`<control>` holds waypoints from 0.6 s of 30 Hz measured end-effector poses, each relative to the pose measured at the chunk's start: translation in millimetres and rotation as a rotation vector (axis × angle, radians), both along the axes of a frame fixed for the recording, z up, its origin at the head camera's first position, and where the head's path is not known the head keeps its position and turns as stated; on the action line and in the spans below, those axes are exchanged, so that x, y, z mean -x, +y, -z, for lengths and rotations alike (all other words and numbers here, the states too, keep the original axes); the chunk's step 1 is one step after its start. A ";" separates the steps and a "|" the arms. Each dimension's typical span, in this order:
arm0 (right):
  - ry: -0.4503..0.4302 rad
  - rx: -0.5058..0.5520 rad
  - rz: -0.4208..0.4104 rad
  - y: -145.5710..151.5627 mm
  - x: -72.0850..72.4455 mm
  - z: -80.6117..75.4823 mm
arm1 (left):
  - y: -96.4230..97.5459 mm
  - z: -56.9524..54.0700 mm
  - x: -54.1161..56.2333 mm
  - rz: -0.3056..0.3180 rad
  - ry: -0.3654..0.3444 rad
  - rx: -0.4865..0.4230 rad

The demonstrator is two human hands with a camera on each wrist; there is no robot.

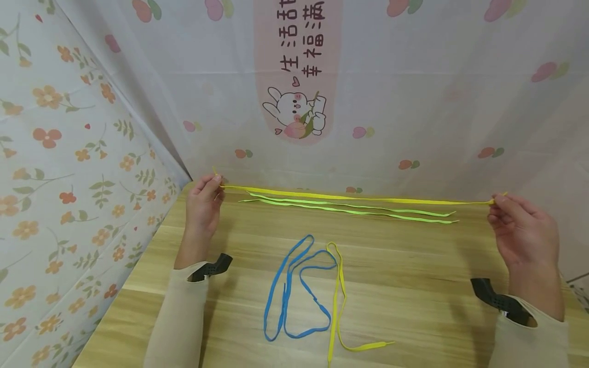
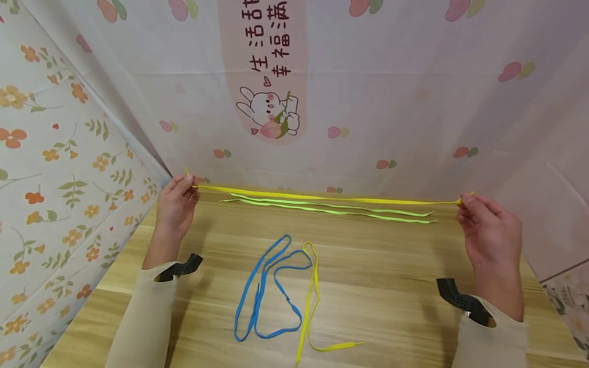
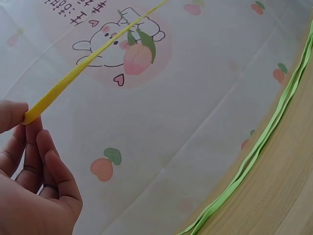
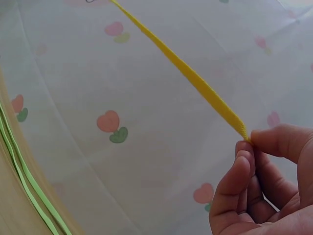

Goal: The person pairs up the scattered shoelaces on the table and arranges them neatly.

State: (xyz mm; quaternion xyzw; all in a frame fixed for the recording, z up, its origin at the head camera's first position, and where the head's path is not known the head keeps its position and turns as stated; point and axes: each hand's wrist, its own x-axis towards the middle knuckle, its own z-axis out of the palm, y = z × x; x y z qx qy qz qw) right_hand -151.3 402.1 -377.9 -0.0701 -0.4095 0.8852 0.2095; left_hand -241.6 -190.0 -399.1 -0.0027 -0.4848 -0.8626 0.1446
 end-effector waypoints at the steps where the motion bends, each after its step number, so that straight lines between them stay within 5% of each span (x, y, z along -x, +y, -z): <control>1: -0.012 -0.010 0.010 0.6 -0.4 0.2 | -0.2 0.2 -0.2 -0.001 0.002 -0.008; 18: -0.077 0.028 0.066 12.1 -1.5 4.8 | -2.4 7.6 3.3 -0.062 -0.143 -0.015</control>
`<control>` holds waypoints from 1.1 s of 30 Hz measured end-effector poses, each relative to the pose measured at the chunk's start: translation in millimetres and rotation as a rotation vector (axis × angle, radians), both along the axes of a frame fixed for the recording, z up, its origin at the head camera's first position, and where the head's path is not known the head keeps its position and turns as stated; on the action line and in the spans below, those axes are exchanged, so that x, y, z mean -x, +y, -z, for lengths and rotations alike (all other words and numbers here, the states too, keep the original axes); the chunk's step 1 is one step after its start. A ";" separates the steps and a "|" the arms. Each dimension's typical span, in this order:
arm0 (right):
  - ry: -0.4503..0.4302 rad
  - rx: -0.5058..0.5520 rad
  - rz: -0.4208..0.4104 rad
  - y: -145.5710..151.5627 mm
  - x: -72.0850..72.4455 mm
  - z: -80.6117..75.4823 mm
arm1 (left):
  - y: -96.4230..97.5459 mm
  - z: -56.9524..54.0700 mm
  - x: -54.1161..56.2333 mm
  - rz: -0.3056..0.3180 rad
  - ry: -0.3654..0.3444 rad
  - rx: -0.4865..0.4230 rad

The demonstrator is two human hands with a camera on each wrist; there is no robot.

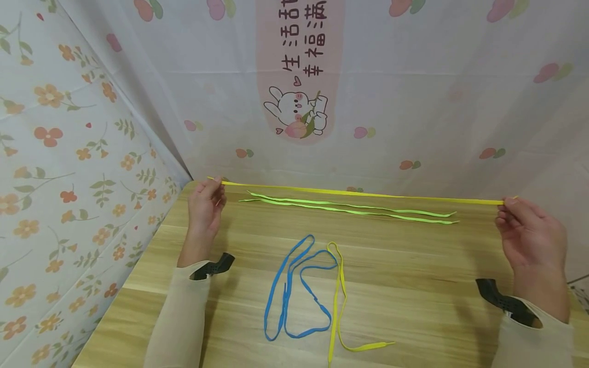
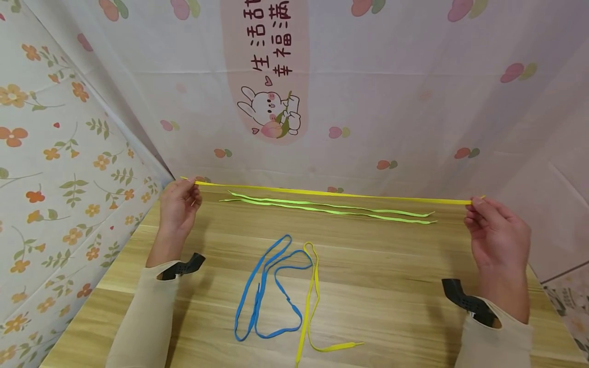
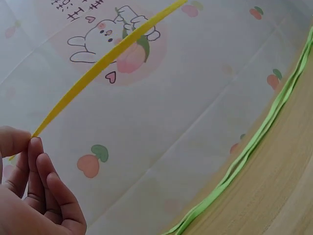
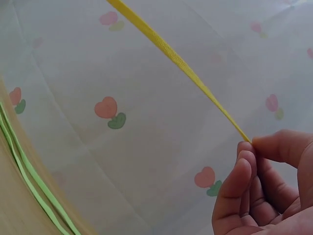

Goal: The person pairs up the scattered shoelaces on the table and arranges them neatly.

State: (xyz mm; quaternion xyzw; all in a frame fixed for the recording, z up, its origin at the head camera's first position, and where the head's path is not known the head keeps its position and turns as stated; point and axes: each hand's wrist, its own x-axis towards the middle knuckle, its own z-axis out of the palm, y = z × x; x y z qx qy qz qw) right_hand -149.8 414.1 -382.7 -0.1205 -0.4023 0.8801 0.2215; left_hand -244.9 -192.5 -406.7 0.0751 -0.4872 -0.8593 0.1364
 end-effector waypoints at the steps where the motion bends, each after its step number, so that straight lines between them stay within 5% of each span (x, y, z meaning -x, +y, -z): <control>1: -0.009 -0.014 0.001 0.0 0.7 0.6 | 0.3 1.0 0.5 0.002 -0.010 0.013; 7: -0.091 -0.112 0.005 -0.6 5.5 5.2 | 1.8 7.6 3.9 -0.005 -0.055 0.095; 16: -0.200 -0.050 -0.015 9.3 7.3 15.7 | -0.1 17.3 11.1 -0.026 -0.097 0.124; 33: -0.261 -0.071 -0.130 18.2 15.5 38.6 | 0.6 45.2 18.1 0.003 -0.240 0.182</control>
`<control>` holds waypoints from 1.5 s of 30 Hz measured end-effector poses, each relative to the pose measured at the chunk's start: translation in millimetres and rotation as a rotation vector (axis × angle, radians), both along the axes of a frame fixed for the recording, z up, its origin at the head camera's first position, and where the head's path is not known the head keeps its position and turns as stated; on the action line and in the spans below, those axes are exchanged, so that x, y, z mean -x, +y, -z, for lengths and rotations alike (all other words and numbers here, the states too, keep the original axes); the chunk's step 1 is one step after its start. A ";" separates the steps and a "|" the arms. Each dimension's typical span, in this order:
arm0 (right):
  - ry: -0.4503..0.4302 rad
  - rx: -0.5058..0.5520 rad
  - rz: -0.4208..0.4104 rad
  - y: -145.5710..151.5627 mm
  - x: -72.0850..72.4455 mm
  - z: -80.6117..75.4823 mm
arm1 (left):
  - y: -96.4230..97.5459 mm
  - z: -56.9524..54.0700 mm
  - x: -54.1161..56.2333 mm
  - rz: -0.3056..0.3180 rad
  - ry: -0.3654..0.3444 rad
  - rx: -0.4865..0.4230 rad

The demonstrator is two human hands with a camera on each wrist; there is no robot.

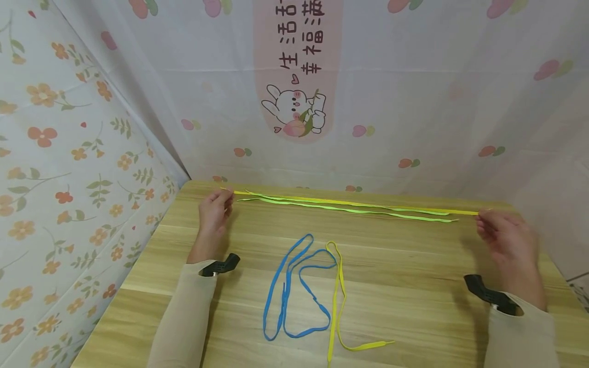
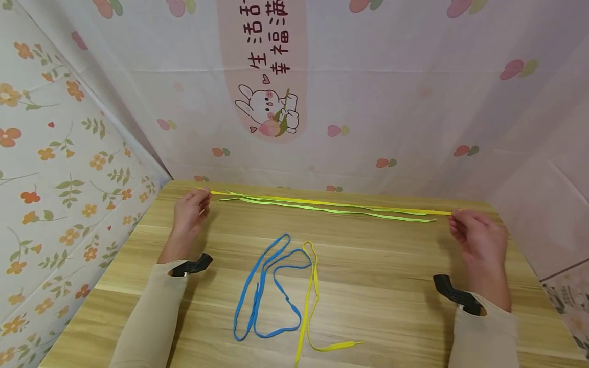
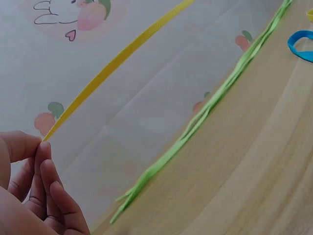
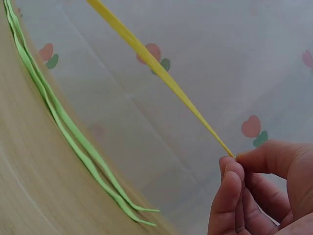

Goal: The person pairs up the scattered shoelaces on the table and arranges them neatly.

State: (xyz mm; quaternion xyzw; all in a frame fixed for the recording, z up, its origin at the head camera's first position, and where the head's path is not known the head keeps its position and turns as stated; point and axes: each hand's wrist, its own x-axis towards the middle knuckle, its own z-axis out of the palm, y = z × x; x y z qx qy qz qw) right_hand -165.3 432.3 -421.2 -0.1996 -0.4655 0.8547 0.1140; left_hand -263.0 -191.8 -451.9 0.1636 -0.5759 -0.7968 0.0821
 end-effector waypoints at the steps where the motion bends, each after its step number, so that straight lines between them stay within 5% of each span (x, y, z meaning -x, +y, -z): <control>1: -0.006 -0.012 -0.007 0.1 0.7 2.2 | -0.1 1.2 0.4 -0.002 -0.007 0.007; 13: -0.091 -0.059 -0.043 1.0 7.2 23.9 | 2.9 11.8 -0.3 -0.010 -0.040 0.027; 23: -0.162 -0.168 -0.096 -1.0 8.5 45.7 | 0.5 25.3 0.2 -0.002 -0.099 -0.040; 31: -0.224 -0.203 -0.074 1.0 11.4 47.9 | -1.6 24.1 11.8 0.113 -0.126 0.113; 45: -0.324 -0.341 -0.094 2.8 29.8 47.6 | -9.3 23.5 24.1 0.226 -0.188 0.363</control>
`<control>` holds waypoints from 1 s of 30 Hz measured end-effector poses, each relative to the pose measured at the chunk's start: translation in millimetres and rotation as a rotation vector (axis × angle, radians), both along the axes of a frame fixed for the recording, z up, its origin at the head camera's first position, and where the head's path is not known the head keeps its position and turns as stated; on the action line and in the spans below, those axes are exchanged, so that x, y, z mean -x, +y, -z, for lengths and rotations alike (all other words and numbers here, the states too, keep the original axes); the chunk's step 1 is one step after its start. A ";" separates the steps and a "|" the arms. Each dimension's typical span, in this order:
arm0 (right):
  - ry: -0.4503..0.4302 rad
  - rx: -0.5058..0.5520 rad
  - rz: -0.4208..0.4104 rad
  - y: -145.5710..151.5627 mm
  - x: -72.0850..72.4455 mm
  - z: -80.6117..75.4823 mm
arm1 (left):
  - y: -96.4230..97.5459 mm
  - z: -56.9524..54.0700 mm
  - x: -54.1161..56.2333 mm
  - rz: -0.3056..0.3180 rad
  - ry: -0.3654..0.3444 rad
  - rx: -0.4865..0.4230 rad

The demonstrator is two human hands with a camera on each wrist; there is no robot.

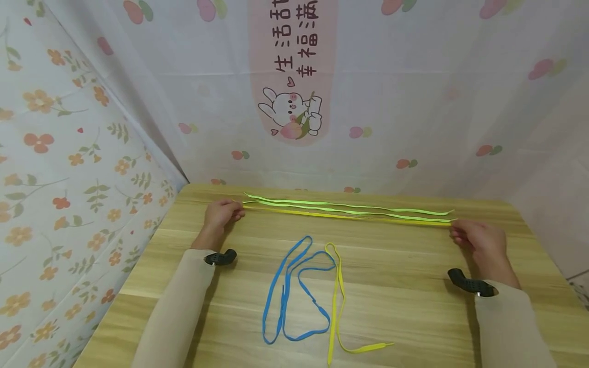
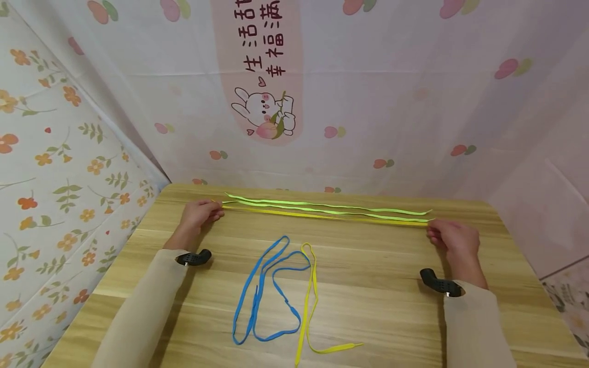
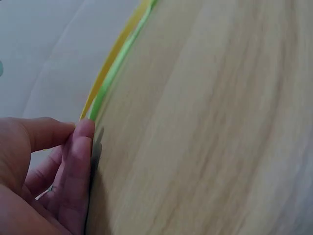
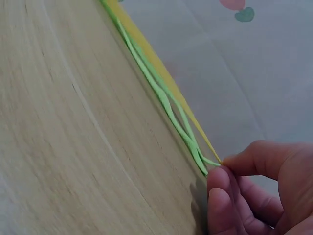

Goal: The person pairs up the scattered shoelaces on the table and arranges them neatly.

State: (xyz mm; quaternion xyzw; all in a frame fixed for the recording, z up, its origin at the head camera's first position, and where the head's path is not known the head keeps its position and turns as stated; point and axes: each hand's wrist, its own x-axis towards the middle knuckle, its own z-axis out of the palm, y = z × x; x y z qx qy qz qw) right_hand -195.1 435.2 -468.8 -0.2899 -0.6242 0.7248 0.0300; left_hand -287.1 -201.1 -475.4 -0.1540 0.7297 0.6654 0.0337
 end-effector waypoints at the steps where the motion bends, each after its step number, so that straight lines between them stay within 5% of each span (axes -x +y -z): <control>1: -0.006 -0.013 -0.007 0.2 0.8 0.1 | -0.1 0.1 0.3 0.006 0.002 0.017; 8: -0.042 -0.100 -0.033 0.6 4.9 -1.2 | 1.7 3.7 5.1 0.014 0.016 0.151; 15: -0.100 -0.298 -0.065 0.9 10.8 3.3 | 0.4 3.4 9.2 0.046 0.034 0.311; 30: -0.153 -0.428 -0.117 1.7 15.9 3.3 | -1.9 -0.1 7.6 0.086 0.021 0.357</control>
